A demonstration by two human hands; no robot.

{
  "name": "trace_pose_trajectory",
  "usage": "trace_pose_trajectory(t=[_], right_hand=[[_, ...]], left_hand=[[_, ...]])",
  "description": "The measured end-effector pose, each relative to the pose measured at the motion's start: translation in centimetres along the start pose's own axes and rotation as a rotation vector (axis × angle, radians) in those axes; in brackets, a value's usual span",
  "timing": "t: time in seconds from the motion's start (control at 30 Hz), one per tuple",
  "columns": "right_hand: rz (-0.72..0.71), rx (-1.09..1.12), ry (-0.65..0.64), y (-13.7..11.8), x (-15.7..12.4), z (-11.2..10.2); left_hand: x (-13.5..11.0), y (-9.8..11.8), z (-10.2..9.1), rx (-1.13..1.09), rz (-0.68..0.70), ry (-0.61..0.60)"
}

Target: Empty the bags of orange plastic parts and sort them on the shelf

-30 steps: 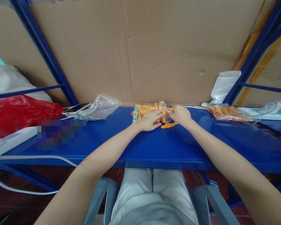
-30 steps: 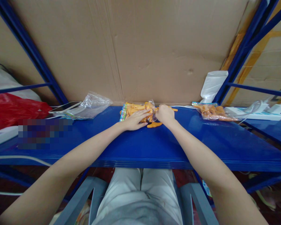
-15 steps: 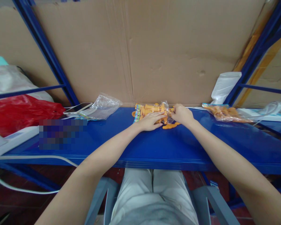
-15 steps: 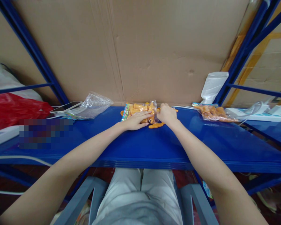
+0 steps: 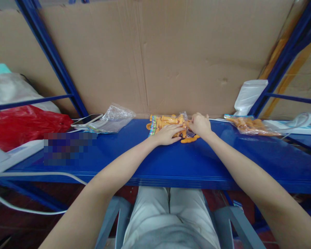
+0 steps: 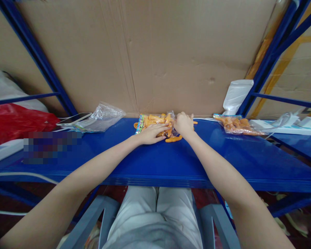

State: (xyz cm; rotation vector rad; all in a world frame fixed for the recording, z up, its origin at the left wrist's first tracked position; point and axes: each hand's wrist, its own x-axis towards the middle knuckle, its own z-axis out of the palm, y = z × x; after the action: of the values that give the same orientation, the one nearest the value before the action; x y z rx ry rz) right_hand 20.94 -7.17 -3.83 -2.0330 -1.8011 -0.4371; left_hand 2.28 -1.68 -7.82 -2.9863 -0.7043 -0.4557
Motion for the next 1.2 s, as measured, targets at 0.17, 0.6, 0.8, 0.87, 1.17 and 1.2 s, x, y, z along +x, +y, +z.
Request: trace_pose_trajectory(t=[0.17,0.6,0.8,0.87,1.17,1.2], right_hand=[[0.111,0.019,-0.075,0.1,0.0,-0.6],[0.187,0.092,-0.198,2.3,0.7,-0.2],[0.139,0.180,-0.160,1.9,0.4,0.0],[0.129,0.193,-0.162,1.6,0.2,-0.2],[0.184,0.143,-0.152,2.5,0.6,0.2],[0.184,0.145,-0.148,2.7,0.8,0.4]], left_hand=[[0.2,0.1,0.0,-0.006,-0.008,-0.015],[-0.1,-0.1,0.2,-0.011,-0.014,-0.014],[-0.2,0.2,0.2,0.028,-0.019,-0.008],[-0.2,0.3,0.1,0.044,-0.028,-0.008],[-0.5,1.1,-0.4,0.068,-0.175,0.002],[-0.6,1.2,-0.6,0.066,-0.218,0.015]])
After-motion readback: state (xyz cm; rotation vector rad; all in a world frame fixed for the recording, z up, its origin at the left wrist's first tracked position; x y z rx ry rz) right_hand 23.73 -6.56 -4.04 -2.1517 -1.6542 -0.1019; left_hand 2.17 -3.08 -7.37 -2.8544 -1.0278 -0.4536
